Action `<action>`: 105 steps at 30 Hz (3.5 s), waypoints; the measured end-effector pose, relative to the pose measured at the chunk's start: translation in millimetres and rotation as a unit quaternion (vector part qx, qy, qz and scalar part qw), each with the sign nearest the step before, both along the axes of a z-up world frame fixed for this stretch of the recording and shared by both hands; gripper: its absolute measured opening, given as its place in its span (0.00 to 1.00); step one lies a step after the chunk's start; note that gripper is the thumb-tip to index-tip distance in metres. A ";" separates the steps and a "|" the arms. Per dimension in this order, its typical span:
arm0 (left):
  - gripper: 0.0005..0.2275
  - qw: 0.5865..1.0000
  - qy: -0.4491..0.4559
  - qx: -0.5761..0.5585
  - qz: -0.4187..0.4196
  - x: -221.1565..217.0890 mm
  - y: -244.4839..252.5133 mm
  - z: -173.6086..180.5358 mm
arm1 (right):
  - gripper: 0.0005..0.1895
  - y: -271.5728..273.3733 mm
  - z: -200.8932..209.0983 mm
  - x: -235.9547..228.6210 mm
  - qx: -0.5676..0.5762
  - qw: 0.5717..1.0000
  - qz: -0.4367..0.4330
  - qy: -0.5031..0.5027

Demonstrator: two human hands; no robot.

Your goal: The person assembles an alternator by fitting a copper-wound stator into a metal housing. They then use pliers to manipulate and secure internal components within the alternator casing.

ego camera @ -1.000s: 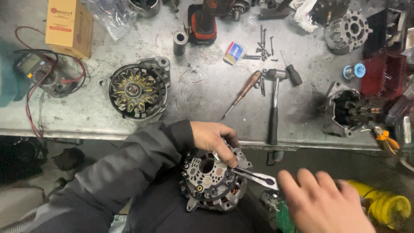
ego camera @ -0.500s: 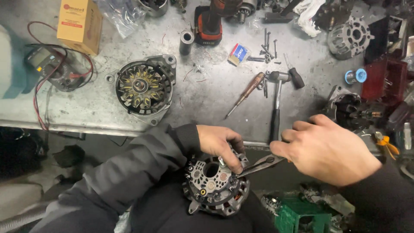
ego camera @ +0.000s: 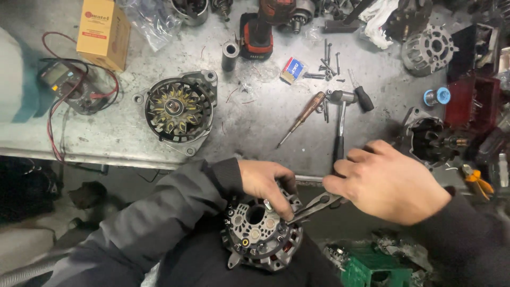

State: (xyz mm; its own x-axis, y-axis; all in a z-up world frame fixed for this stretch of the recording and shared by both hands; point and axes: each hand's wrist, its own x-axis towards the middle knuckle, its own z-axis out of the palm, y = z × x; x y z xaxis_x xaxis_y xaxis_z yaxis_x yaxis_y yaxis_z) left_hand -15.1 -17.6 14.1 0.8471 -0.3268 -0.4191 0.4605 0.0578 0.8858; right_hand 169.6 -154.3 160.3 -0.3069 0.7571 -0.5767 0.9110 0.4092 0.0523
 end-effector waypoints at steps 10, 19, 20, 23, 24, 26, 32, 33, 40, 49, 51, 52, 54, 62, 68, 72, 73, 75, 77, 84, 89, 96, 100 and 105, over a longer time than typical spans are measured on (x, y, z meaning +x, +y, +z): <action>0.29 0.997 0.042 0.014 0.070 -2.4 9.7 -12.8 | 0.16 -72.0 0.8 -51.2 0.152 0.962 -0.167 -0.156; 0.27 0.997 0.040 0.004 0.070 -0.1 12.4 -9.7 | 0.19 -94.7 -9.0 -84.6 0.144 0.913 -0.262 -0.278; 0.27 0.997 0.041 0.005 0.071 0.3 13.0 -10.0 | 0.19 -94.1 -10.9 -84.1 0.144 0.913 -0.262 -0.277; 0.27 0.996 0.052 -0.013 0.065 3.4 14.7 -11.6 | 0.20 -87.0 -12.1 -82.5 0.244 0.909 -0.228 -0.248; 0.27 0.997 0.054 -0.013 0.059 4.6 15.2 -12.8 | 0.15 -80.9 -9.4 -82.6 0.241 0.907 -0.213 -0.271; 0.27 0.997 0.057 -0.013 0.051 6.2 14.9 -17.7 | 0.09 -72.5 -6.1 -81.3 0.236 0.904 -0.200 -0.294; 0.28 0.994 0.087 -0.034 0.065 7.1 16.0 -22.1 | 0.02 -73.6 -17.2 -87.5 0.214 0.913 -0.201 -0.284; 0.28 0.993 0.095 -0.035 0.066 7.1 16.0 -20.7 | 0.04 -72.7 -19.3 -92.0 0.238 0.897 -0.216 -0.302; 0.30 0.991 0.114 -0.026 0.070 11.1 16.6 -20.8 | 0.13 -75.3 -34.4 -103.2 0.308 0.847 -0.244 -0.358; 0.30 0.993 0.071 -0.010 0.091 13.7 14.3 -39.8 | 0.13 -96.9 -12.7 -43.2 0.148 0.872 -0.376 -0.275; 0.29 0.994 0.051 -0.018 0.095 14.3 10.7 -56.1 | 0.21 -119.5 -28.7 -15.3 0.138 0.877 -0.427 -0.168; 0.29 0.994 0.032 -0.022 0.104 13.6 10.5 -64.2 | 0.31 -129.5 -38.4 -0.9 0.130 0.872 -0.469 -0.055; 0.29 0.992 0.022 -0.014 0.121 6.5 7.2 -63.1 | 0.30 -144.1 -68.9 7.8 0.091 0.816 -0.565 0.085; 0.34 0.994 -0.005 0.014 0.112 -13.0 11.9 -24.2 | 0.25 -133.4 -107.6 -28.2 0.014 0.598 -0.714 0.364; 0.36 0.994 -0.012 0.060 0.095 -2.0 8.1 -7.3 | 0.22 -118.4 -89.0 -42.3 0.105 0.649 -0.674 0.336; 0.34 0.986 -0.013 0.151 0.067 7.7 6.8 0.7 | 0.31 -108.8 -74.6 -48.9 0.161 0.737 -0.580 0.307; 0.34 0.983 -0.011 0.177 0.057 9.5 6.2 3.1 | 0.31 -108.7 -72.0 -49.2 0.204 0.782 -0.516 0.284; 0.33 0.981 -0.003 0.187 0.051 13.2 3.8 5.4 | 0.35 -109.4 -63.4 -47.8 0.161 0.809 -0.519 0.224; 0.33 0.979 0.005 0.200 0.046 15.4 3.3 4.1 | 0.39 -113.1 -58.9 -43.0 0.120 0.832 -0.517 0.163; 0.34 0.984 0.009 0.174 0.045 17.8 -0.5 -24.6 | 0.34 -137.6 -61.4 -29.4 0.138 0.889 -0.430 0.073; 0.33 0.985 -0.007 0.163 0.049 18.1 -1.4 -31.1 | 0.37 -123.7 -54.3 -37.8 0.012 0.891 -0.454 0.001; 0.31 0.988 -0.003 0.143 0.060 15.4 -2.2 -26.9 | 0.35 -114.2 -52.1 -43.7 0.026 0.903 -0.430 -0.006; 0.30 0.987 -0.013 0.141 0.076 12.1 -3.0 -24.2 | 0.28 -102.6 -45.8 -46.4 -0.003 0.906 -0.423 -0.017; 0.29 0.986 -0.017 0.138 0.090 9.7 -4.0 -20.7 | 0.27 -100.7 -46.4 -42.8 0.025 0.914 -0.405 0.010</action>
